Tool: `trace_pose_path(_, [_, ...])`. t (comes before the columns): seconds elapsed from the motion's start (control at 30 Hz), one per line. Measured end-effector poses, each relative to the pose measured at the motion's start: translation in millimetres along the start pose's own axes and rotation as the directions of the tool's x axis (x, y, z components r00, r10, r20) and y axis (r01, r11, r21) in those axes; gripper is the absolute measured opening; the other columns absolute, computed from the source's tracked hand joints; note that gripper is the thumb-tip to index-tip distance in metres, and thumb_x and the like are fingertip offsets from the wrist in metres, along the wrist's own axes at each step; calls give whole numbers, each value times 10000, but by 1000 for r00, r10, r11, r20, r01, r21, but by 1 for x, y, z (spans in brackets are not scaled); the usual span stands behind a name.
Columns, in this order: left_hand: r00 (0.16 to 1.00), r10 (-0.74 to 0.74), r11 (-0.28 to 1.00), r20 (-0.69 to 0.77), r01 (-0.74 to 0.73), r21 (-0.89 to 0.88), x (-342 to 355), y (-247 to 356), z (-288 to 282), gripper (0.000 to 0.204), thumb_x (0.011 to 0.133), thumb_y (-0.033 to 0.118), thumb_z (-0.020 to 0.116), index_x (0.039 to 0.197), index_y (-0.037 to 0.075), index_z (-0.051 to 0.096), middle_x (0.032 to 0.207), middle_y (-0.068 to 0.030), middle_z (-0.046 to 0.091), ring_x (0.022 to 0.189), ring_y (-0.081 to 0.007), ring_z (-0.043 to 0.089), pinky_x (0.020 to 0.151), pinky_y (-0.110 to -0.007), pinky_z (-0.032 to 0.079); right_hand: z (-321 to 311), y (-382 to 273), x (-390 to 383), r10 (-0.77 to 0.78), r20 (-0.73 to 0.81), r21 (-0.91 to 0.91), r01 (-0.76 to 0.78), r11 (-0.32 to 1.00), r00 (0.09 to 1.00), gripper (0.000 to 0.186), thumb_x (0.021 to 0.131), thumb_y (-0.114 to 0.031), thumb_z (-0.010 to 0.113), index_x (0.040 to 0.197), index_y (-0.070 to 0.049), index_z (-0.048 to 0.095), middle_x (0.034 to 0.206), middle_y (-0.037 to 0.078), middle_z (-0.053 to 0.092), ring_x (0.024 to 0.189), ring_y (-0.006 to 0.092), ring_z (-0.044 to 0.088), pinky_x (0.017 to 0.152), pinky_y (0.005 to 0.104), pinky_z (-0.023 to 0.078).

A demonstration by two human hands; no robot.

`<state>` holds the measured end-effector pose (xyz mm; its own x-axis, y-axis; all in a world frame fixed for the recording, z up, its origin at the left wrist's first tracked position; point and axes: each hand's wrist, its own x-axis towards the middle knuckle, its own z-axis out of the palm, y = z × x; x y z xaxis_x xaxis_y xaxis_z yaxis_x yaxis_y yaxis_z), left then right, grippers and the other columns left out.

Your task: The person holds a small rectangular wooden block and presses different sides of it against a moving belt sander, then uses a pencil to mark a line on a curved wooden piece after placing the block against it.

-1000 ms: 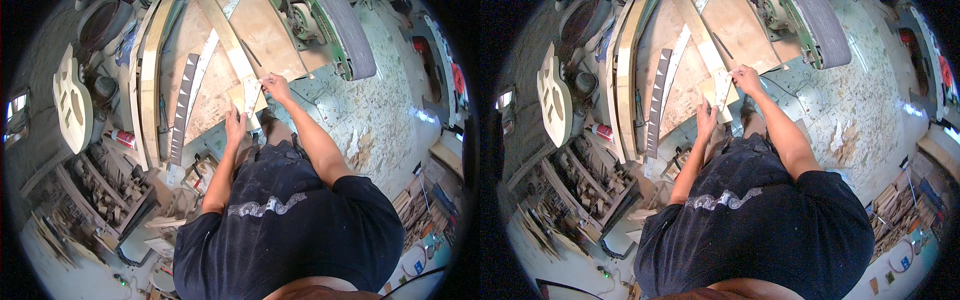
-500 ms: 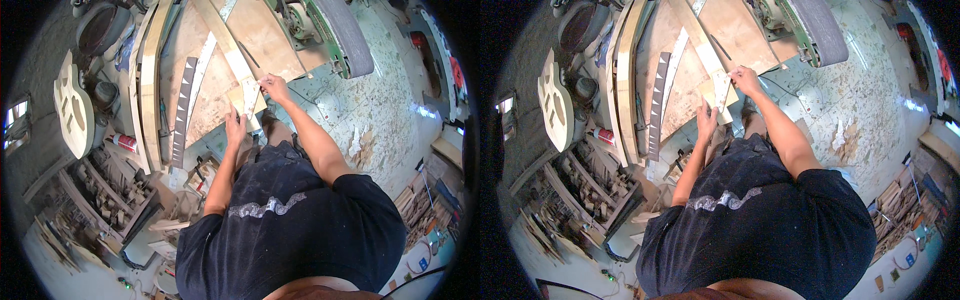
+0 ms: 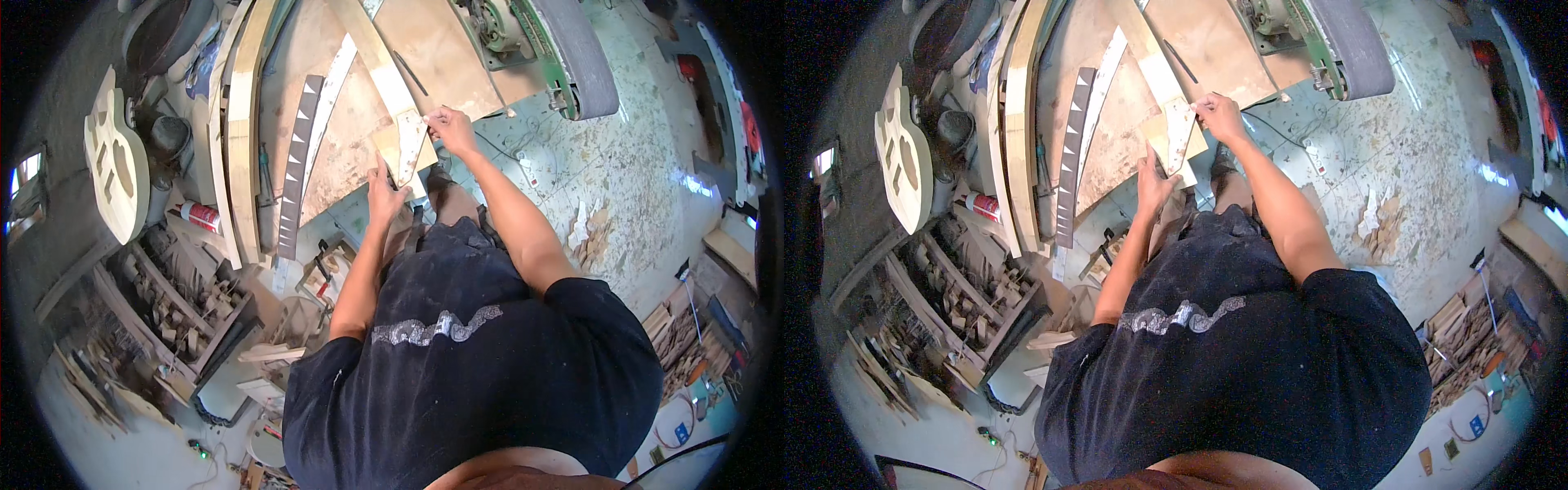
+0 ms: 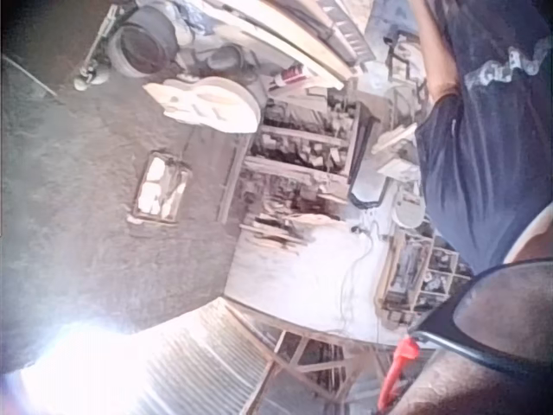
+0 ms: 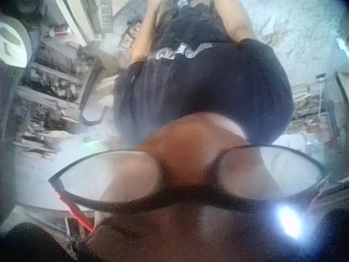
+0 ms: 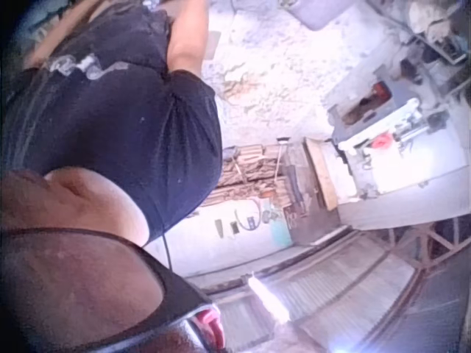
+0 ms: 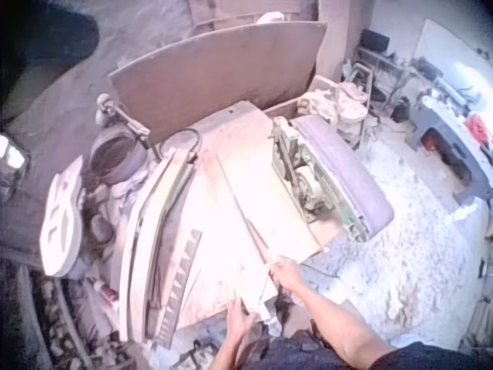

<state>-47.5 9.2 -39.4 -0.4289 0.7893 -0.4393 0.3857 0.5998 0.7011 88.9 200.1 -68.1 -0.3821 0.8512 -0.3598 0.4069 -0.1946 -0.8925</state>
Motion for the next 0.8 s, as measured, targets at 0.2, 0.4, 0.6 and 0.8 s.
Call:
trace_pose_path(0.2, [991, 124, 992, -42, -126, -27, 0, -11, 3, 1140, 679, 98, 822, 1592, 51, 141, 1119, -197, 478, 973, -344, 597, 887, -402, 514, 2, -12, -5, 10, -9, 17, -10, 1000, 1000, 232, 896, -218, 711, 917, 13, 712, 785, 99, 736, 655, 149, 684, 611, 291, 539])
trace_pose_path(0.4, [999, 33, 994, 27, -30, -103, 4, -12, 0, 1020, 777, 172, 793, 1595, 94, 187, 1152, -214, 485, 1014, -315, 566, 929, -415, 490, 2, -10, -5, -1, -11, 17, 1, 1000, 1000, 222, 900, -210, 699, 921, 11, 709, 790, 106, 733, 662, 146, 683, 606, 291, 535])
trace_pose_path(0.6, [992, 116, 991, -45, -119, -55, 5, -13, 5, 951, 802, 140, 725, 1569, -11, 184, 1045, -197, 483, 841, -273, 567, 777, -362, 509, 1, -7, -4, -26, 3, 7, 26, 1000, 1000, 227, 900, -222, 699, 921, 4, 700, 799, 110, 729, 672, 162, 683, 620, 306, 535])
trace_pose_path(0.8, [996, 76, 997, -35, -77, -31, 4, -11, 6, 948, 801, 149, 706, 1571, -8, 175, 1060, -215, 481, 864, -300, 565, 806, -373, 504, 4, -7, -5, -96, -11, -92, 95, 991, 995, 232, 908, -235, 684, 930, -4, 673, 812, 130, 715, 728, 225, 698, 675, 349, 539])
